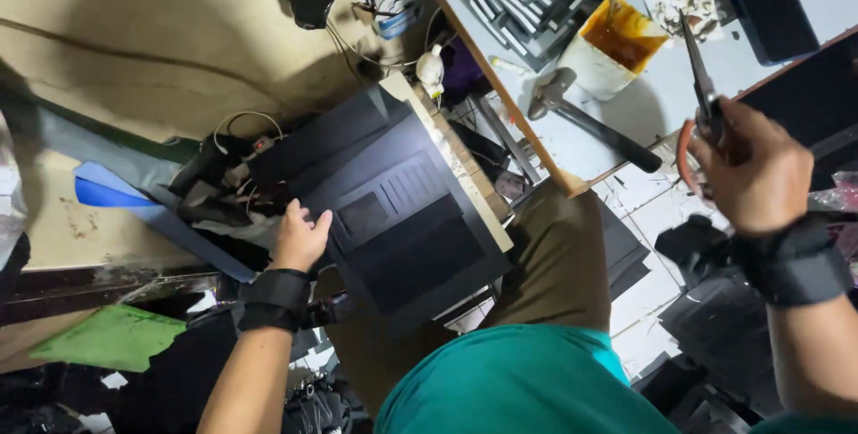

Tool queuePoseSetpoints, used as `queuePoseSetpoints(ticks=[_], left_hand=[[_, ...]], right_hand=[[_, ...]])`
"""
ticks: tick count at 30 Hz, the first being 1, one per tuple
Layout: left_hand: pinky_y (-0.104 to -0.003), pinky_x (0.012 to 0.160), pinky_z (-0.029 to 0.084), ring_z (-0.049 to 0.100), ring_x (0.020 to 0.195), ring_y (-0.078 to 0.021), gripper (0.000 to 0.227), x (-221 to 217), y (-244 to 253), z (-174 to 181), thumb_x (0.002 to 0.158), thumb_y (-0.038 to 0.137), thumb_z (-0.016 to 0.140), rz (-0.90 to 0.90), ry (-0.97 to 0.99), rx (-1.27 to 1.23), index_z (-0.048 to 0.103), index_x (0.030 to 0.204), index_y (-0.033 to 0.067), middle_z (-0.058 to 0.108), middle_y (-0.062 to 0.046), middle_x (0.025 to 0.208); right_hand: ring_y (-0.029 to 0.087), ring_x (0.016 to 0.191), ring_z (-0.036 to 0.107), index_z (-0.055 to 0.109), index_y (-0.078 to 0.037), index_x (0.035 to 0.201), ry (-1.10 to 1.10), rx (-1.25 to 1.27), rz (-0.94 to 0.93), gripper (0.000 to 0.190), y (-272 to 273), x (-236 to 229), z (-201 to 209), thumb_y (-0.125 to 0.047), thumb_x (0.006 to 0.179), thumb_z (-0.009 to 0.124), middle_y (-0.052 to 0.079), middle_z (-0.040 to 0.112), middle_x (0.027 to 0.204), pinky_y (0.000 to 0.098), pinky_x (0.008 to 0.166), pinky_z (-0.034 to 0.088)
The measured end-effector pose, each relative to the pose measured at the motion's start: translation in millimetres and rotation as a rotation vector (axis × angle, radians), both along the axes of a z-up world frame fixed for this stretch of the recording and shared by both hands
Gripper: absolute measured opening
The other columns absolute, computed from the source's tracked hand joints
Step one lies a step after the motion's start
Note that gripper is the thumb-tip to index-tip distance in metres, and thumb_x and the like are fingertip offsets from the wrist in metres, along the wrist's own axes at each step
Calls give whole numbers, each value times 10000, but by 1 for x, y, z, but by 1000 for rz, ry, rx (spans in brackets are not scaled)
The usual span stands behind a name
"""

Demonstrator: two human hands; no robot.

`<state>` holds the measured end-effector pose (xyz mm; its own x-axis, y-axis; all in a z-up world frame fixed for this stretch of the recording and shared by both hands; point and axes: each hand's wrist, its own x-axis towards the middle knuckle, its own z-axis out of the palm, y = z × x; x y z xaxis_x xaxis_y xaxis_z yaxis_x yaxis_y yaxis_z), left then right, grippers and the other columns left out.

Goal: Assembling a leather wallet by applying adhesive, positioning a plastic window, and hammering the edges to secure the bond.

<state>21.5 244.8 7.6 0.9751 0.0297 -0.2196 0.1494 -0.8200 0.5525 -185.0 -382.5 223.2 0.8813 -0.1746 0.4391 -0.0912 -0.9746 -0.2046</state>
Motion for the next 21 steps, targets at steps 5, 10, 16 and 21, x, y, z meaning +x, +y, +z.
queuePoseSetpoints(ticks=[5,10,16,21], left_hand=[[-444,921,544,748,989,-335,815,10,5,-3,836,448,767,35,-36,28,521,1374,-113,697,-274,1212],[-443,904,501,678,1124,-405,904,18,8,7,820,614,775,52,-120,142,619,1217,-183,732,-300,1052],[-346,624,421,519,712,-77,388,2,-30,73,821,477,824,250,26,-166,760,797,95,640,67,719],[-352,561,221,262,645,-98,625,1,-21,72,903,364,837,-6,-164,-217,298,634,196,255,70,660]], right_hand=[[358,746,629,744,-60,1417,172,-30,-61,439,-36,49,-33,-319,1062,759,170,681,874,451,620,454],[436,941,724,729,-147,1500,243,-117,6,588,-71,86,-79,-528,1058,659,260,759,1088,484,682,530],[415,1001,695,704,-98,1206,385,-161,107,315,-74,92,-81,-385,1099,628,174,734,1179,489,751,518],[390,934,632,729,228,1413,-57,119,329,429,-122,82,-166,77,1029,848,417,684,1430,450,781,549]])
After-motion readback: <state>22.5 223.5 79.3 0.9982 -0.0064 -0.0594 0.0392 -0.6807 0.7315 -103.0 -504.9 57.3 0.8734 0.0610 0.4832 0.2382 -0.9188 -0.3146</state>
